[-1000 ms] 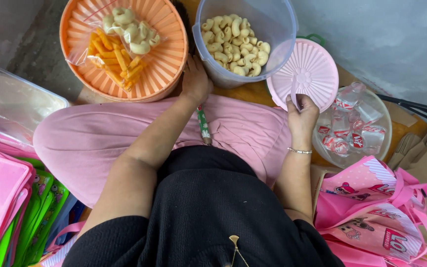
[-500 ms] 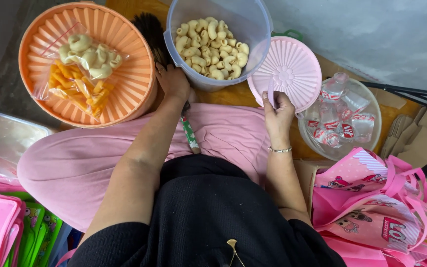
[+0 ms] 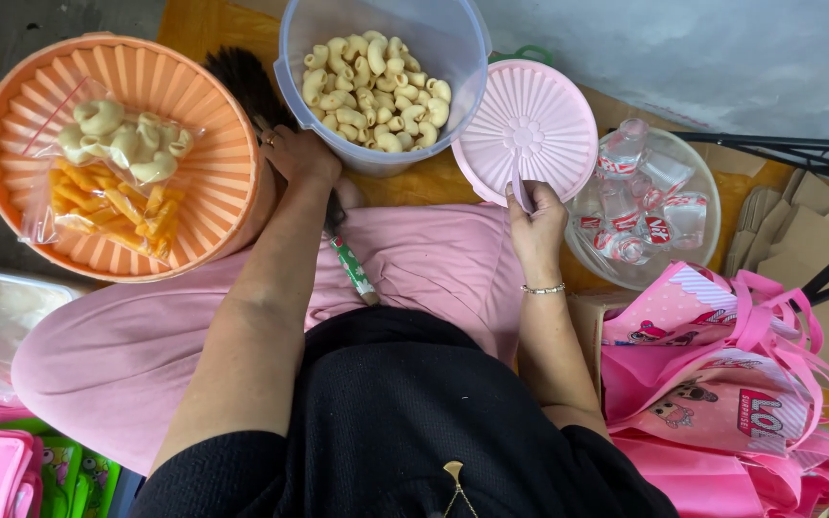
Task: The person is portioning snacks into small plastic bags and then placing those bags into larger pink gift bags.
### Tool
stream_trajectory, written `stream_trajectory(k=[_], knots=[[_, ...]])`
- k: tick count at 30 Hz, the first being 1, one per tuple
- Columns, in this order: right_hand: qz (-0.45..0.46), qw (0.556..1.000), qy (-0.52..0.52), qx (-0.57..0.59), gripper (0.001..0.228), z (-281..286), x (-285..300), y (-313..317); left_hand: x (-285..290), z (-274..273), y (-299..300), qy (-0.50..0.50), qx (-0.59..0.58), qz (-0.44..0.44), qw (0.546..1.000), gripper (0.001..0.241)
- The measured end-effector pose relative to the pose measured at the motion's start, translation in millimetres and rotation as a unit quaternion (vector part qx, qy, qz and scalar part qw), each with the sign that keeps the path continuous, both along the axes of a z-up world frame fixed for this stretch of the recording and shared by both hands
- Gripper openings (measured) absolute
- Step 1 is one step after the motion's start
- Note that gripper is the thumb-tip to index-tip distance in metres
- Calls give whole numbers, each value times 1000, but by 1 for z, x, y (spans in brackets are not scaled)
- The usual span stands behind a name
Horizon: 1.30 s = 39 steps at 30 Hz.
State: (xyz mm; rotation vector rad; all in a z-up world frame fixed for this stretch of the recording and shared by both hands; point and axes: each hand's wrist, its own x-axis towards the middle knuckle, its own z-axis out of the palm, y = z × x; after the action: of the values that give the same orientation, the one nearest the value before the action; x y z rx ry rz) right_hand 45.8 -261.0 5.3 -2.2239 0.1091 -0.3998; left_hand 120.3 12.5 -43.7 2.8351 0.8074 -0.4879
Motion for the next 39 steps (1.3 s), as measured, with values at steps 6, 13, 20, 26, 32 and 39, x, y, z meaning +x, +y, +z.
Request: stream_trajectory(k=[6,13,20,26,32,39], knots=[[5,977,7,-215,20,20,-5,1,-3,-32,7,-162,-7,10,987,27],[40,936,177,-302,29,-7,-2,9,-10,-75,13,-396,38,-40,917,19],[13,951,80,-300,26,-17,-1,7,-47,-28,8,-488,-91,-51,867,25],[-68,956,-39,-281,26,-5,-5,2,-95,74,-12,-597,-129,-132,781,22],[-81,933,-273,-218,11,51,-9,18,-49,99,-24,-596,-40,-261,758,26],[53,933,-316,-163,12,89,-23,59,-43,83,-36,-482,-204,-209,826,42]])
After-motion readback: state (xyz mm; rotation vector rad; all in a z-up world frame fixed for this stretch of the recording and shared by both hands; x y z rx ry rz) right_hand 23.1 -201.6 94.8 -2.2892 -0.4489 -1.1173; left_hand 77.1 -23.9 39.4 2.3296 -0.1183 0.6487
